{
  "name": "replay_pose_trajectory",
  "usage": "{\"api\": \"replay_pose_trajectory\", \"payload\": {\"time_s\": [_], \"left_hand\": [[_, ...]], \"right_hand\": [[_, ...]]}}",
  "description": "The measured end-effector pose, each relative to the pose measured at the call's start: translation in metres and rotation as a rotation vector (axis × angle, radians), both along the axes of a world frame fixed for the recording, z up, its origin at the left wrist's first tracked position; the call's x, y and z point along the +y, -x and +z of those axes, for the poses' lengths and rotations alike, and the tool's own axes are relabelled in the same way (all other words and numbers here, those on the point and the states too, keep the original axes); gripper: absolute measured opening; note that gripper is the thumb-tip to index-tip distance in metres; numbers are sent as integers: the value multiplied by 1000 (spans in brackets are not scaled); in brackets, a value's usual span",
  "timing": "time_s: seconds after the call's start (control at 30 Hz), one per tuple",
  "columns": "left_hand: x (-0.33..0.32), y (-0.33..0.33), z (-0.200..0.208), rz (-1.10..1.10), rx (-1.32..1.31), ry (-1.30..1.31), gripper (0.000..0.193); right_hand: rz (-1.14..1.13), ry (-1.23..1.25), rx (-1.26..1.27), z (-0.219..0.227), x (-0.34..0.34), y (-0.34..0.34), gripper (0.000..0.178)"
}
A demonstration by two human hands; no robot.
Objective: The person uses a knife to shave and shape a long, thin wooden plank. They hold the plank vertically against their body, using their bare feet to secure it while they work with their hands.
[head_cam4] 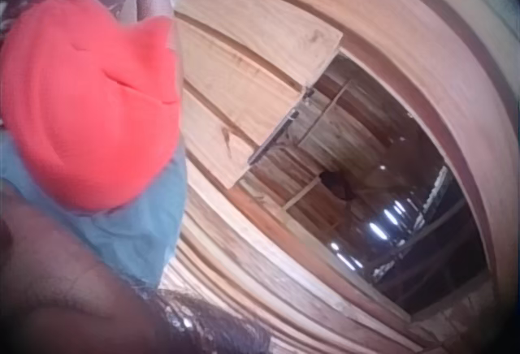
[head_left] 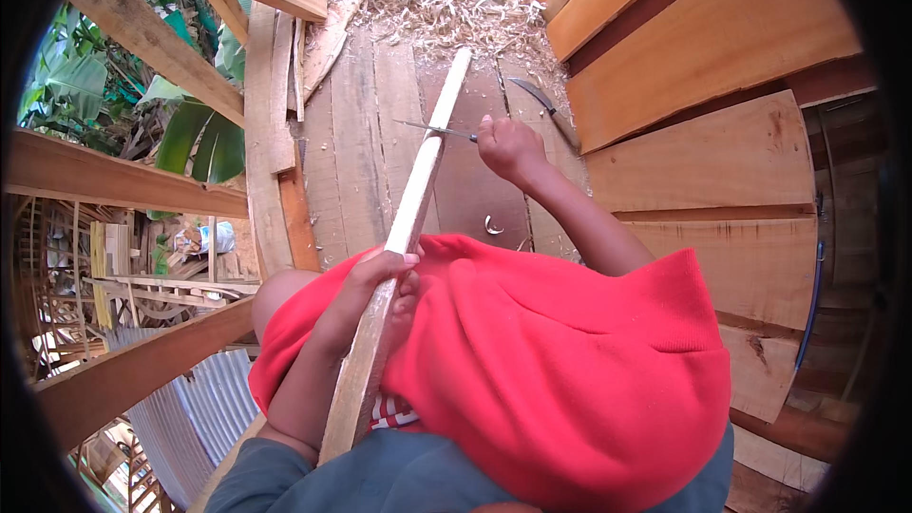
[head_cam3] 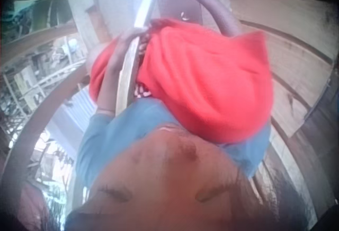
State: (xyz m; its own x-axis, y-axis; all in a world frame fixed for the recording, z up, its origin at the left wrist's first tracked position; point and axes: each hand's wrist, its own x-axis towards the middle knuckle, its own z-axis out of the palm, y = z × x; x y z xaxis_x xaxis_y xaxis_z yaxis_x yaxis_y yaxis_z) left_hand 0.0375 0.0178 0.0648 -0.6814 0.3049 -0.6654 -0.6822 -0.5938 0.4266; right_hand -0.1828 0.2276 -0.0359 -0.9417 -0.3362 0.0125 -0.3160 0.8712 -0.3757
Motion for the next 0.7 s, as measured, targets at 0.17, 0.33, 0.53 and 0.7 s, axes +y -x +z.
{"api": "replay_pose_trajectory", "payload": {"time_s": [0.17, 0.33, 0.53, 0.7], "left_hand": [[-3, -8, 0, -22, 5, 73, 31], [-1, -4, 4, -2, -49, 13, 31], [-5, -6, 5, 5, 21, 56, 36], [-3, -2, 2, 16, -22, 27, 28]], "right_hand": [[208, -103, -139, 69, -45, -68, 59], [50, -57, 20, 19, -15, 5, 57], [160, -101, -99, 71, -55, -62, 60], [45, -88, 95, 13, -22, 9, 56]]}}
